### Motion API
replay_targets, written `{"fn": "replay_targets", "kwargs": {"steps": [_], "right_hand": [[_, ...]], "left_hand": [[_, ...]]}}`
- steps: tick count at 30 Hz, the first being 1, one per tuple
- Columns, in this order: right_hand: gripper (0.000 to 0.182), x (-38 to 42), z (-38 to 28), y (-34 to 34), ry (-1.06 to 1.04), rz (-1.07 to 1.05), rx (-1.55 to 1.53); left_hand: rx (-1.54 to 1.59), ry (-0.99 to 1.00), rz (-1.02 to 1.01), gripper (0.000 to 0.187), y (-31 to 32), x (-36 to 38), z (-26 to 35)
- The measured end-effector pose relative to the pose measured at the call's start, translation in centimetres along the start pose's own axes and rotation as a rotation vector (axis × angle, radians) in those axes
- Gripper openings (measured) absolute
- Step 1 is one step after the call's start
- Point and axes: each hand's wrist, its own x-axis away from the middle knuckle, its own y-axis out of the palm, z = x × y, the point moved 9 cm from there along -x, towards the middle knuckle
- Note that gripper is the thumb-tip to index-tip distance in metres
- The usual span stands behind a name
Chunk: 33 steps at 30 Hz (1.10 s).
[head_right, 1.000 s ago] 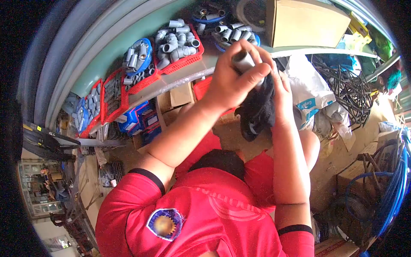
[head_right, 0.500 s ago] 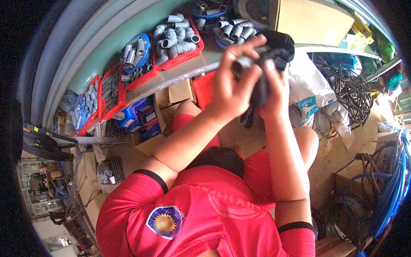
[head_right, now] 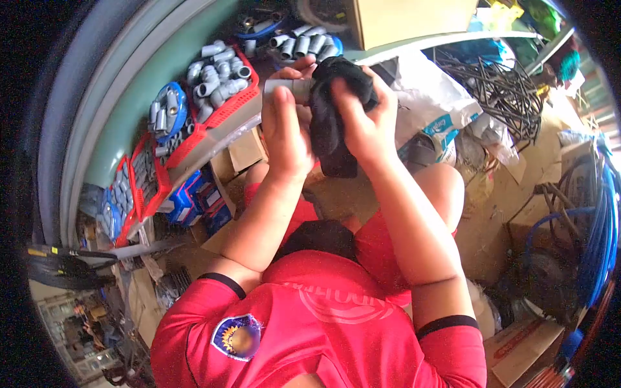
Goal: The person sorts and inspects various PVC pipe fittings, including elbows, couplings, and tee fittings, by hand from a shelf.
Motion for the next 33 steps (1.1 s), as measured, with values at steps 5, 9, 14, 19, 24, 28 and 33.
{"fn": "replay_targets", "kwargs": {"steps": [5, 9, 14, 19, 24, 28, 33], "right_hand": [[0.02, -0.7, 1.1, -1.0, 0.082, 0.069, -0.048], [0.055, -0.7, 3.3, -1.4, 0.395, 0.226, -0.743], [0.077, -3.5, -0.1, -3.3, -0.299, -0.217, 0.618], [0.067, -0.5, -1.1, -0.5, -0.005, -0.037, 0.024], [0.033, -1.6, 0.0, -4.6, -0.058, 0.174, -0.032], [0.052, -3.0, 3.6, -8.9, 0.179, 0.29, -0.227], [0.049, -2.5, 6.0, -7.8, 0.318, 0.304, -0.553]], "left_hand": [[-0.184, -0.091, -0.173, 0.04, 1.7, 1.1, -1.8], [-0.052, -0.001, -0.106, 0.039, 0.7, -0.6, 0.0], [-0.475, -0.126, -0.191, 0.041, 0.8, -1.3, 1.3], [-0.597, -0.122, -0.259, 0.049, 2.1, 0.5, -1.3], [-0.584, -0.437, -0.289, 0.041, 2.0, 1.7, -3.0], [-0.661, -0.33, -0.332, 0.023, 3.6, 2.8, -2.5], [-0.509, -0.302, -0.274, 0.035, 3.9, 3.4, -3.2]]}}
